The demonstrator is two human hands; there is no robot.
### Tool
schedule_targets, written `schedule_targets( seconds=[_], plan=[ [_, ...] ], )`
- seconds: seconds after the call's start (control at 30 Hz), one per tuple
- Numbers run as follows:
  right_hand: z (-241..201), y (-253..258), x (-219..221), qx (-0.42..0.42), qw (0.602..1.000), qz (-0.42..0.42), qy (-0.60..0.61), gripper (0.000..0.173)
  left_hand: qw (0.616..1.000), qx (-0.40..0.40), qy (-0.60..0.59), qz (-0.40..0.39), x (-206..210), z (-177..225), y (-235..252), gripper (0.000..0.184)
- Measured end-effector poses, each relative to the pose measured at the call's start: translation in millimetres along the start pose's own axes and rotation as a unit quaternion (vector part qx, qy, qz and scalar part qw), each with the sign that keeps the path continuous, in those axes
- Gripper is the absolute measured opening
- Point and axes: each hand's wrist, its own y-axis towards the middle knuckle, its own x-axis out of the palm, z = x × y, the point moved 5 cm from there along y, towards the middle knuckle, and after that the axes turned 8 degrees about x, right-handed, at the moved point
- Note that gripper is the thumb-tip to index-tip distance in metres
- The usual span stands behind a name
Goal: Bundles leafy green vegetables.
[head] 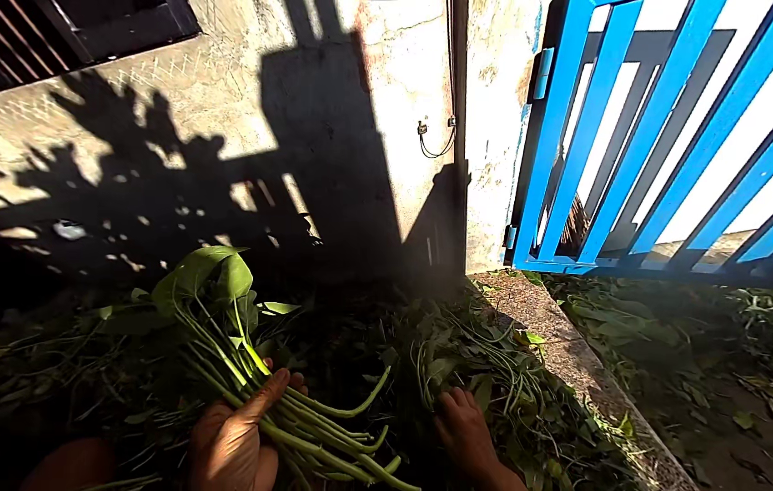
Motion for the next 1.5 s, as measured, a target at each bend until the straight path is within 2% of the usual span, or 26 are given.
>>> schedule_targets(
  seconds=[0.03, 0.07, 0.1, 0.17, 0.2, 0.27, 0.3, 0.37, 0.43, 0.47, 0.53, 0.6, 0.67, 0.7, 0.73, 0.8, 0.83, 0.9, 0.97, 1.0, 1.1, 1.2, 1.3, 1.43, 1.47, 1.5],
  plan=[
    [-23, -15, 4, -0.065, 0.998, 0.012, -0.003, 0.022, 1.0, 0.004, 0.0, -0.002, 0, 1, 1, 0.029],
    [-37, -26, 7, -0.081, 0.997, -0.014, 0.001, 0.022, 1.0, 0.007, -0.002, -0.002, -1, 1, 2, 0.03],
    [-40, -32, 11, -0.047, 0.995, -0.081, 0.019, 0.026, 1.0, 0.009, -0.003, -0.001, -2, 1, 2, 0.03],
    [-27, -30, 19, 0.069, 0.966, -0.233, 0.091, 0.039, 1.0, 0.013, 0.001, 0.002, -7, 1, 3, 0.03],
    [-21, -28, 19, 0.11, 0.948, -0.261, 0.143, 0.046, 1.0, 0.017, 0.005, 0.002, -9, 1, 4, 0.031],
    [-26, -27, 5, 0.141, 0.922, -0.24, 0.269, 0.05, 1.0, 0.025, 0.008, 0.003, -13, 3, 6, 0.032],
    [-34, -30, -7, 0.153, 0.904, -0.214, 0.338, 0.045, 1.0, 0.025, 0.01, 0.007, -14, 3, 7, 0.033],
    [-47, -39, -28, 0.18, 0.843, -0.172, 0.477, 0.04, 1.0, 0.019, 0.015, 0.011, -17, 5, 6, 0.033],
    [-44, -40, -37, 0.204, 0.796, -0.151, 0.55, 0.043, 1.0, 0.016, 0.014, 0.008, -16, 7, 7, 0.033],
    [-37, -38, -37, 0.218, 0.794, -0.147, 0.548, 0.04, 1.0, 0.017, 0.015, 0.005, -16, 7, 6, 0.033],
    [-33, -39, -51, 0.186, 0.856, -0.128, 0.465, 0.025, 1.0, 0.023, 0.017, -0.007, -13, 8, 3, 0.033],
    [-59, -39, -87, 0.032, 0.925, -0.092, 0.366, 0.028, 0.999, 0.031, 0.013, -0.017, -9, 10, 5, 0.034],
    [-76, -41, -108, -0.104, 0.969, -0.041, 0.219, 0.028, 0.999, 0.029, 0.022, -0.017, -8, 8, 1, 0.034],
    [-74, -39, -107, -0.117, 0.987, -0.032, 0.105, 0.026, 0.999, 0.027, 0.026, -0.022, -6, 6, -1, 0.034],
    [-70, -35, -103, -0.089, 0.994, -0.059, -0.027, 0.022, 0.999, 0.027, 0.027, -0.028, -4, 5, -2, 0.034],
    [-58, -30, -96, 0.002, 0.973, -0.142, -0.184, 0.022, 0.998, 0.029, 0.03, -0.046, -3, 1, -5, 0.035],
    [-56, -31, -101, 0.012, 0.976, -0.124, -0.179, 0.023, 0.997, 0.035, 0.033, -0.053, -1, 0, -5, 0.034],
    [-62, -42, -124, -0.028, 0.997, 0.001, -0.065, 0.022, 0.997, 0.043, 0.036, -0.057, 0, -2, -5, 0.031],
    [-63, -56, -134, -0.058, 0.99, 0.118, 0.042, 0.022, 0.997, 0.037, 0.04, -0.056, -1, -5, -8, 0.029],
    [-56, -57, -129, -0.053, 0.988, 0.133, 0.064, 0.023, 0.997, 0.035, 0.04, -0.058, 0, -5, -8, 0.029],
    [-40, -55, -107, -0.01, 0.997, 0.047, 0.055, 0.022, 0.996, 0.033, 0.042, -0.068, 4, -6, -10, 0.031],
    [-57, -60, -121, -0.082, 0.983, 0.125, 0.11, 0.021, 0.995, 0.03, 0.041, -0.081, 7, -10, -12, 0.033],
    [-80, -69, -128, -0.125, 0.966, 0.148, 0.17, 0.021, 0.995, 0.004, 0.032, -0.09, 11, -19, -16, 0.036],
    [-99, -80, -113, -0.15, 0.954, 0.19, 0.175, 0.022, 0.996, -0.042, 0.028, -0.079, 19, -27, -24, 0.04],
    [-95, -78, -102, -0.12, 0.966, 0.158, 0.163, 0.021, 0.995, -0.046, 0.03, -0.078, 19, -27, -25, 0.04],
    [-87, -73, -89, -0.061, 0.986, 0.074, 0.135, 0.02, 0.995, -0.047, 0.033, -0.076, 18, -28, -25, 0.04]
  ],
)
